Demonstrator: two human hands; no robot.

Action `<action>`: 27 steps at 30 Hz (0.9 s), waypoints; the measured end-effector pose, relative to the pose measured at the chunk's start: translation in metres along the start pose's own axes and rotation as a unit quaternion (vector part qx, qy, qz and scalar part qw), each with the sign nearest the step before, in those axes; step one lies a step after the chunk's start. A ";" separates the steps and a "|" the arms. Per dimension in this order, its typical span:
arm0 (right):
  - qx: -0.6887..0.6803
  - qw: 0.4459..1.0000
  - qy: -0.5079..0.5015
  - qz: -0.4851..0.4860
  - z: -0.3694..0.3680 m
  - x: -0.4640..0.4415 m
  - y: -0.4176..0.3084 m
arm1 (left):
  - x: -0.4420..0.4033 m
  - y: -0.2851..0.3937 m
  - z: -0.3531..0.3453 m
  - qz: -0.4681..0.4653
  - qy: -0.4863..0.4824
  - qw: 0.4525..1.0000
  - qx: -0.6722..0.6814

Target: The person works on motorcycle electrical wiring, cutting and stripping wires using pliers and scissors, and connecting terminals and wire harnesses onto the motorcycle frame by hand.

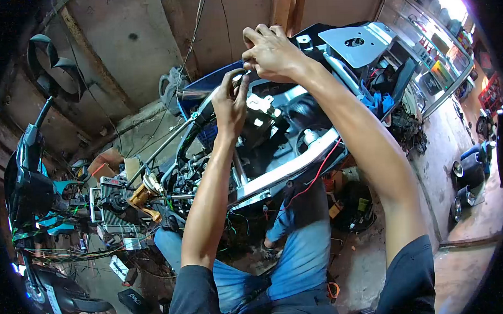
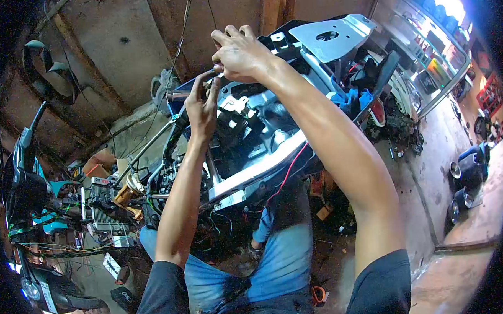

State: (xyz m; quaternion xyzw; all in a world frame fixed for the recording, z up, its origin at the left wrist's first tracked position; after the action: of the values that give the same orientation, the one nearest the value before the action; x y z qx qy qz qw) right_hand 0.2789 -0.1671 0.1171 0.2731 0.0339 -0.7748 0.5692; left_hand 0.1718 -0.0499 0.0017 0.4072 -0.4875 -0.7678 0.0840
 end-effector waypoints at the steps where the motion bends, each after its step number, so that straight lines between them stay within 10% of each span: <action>1: -0.007 1.000 0.010 0.003 0.001 0.000 -0.001 | 0.000 -0.003 -0.002 -0.004 0.006 1.000 0.015; 9: -0.011 0.999 -0.026 -0.031 0.005 0.000 -0.002 | 0.003 0.001 -0.005 0.031 0.028 0.993 0.113; 17: -0.091 0.984 0.151 -0.011 0.046 0.001 -0.002 | -0.004 -0.022 0.008 -0.110 0.036 0.993 0.012; 19: -0.131 0.963 0.234 0.019 0.111 0.058 -0.015 | -0.015 -0.044 0.012 -0.302 0.044 0.942 -0.142; 21: -0.154 0.948 0.278 0.013 0.149 0.124 -0.031 | -0.005 -0.022 0.003 -0.101 0.056 0.991 0.063; 24: -0.189 0.933 0.293 -0.092 0.182 0.220 -0.050 | -0.020 -0.050 0.012 -0.179 0.031 0.983 -0.019; 27: -0.369 0.791 0.320 -0.368 0.167 0.352 -0.081 | -0.020 -0.055 0.010 -0.253 0.012 0.965 -0.075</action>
State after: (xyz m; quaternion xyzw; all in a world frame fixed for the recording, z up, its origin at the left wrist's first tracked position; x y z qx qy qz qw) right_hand 0.0701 -0.5031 0.0758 0.2414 0.5952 -0.7228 0.2548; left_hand 0.1926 -0.0046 -0.0307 0.5188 -0.3086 -0.7936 -0.0766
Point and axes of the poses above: each hand's wrist, its own x-axis away from the middle knuckle, its own z-axis out of the back of the hand, y = z × x, the point moved 1 cm from there along -x, towards the middle knuckle, and after that the axes turned 3 degrees about y, right-handed, at the moved point
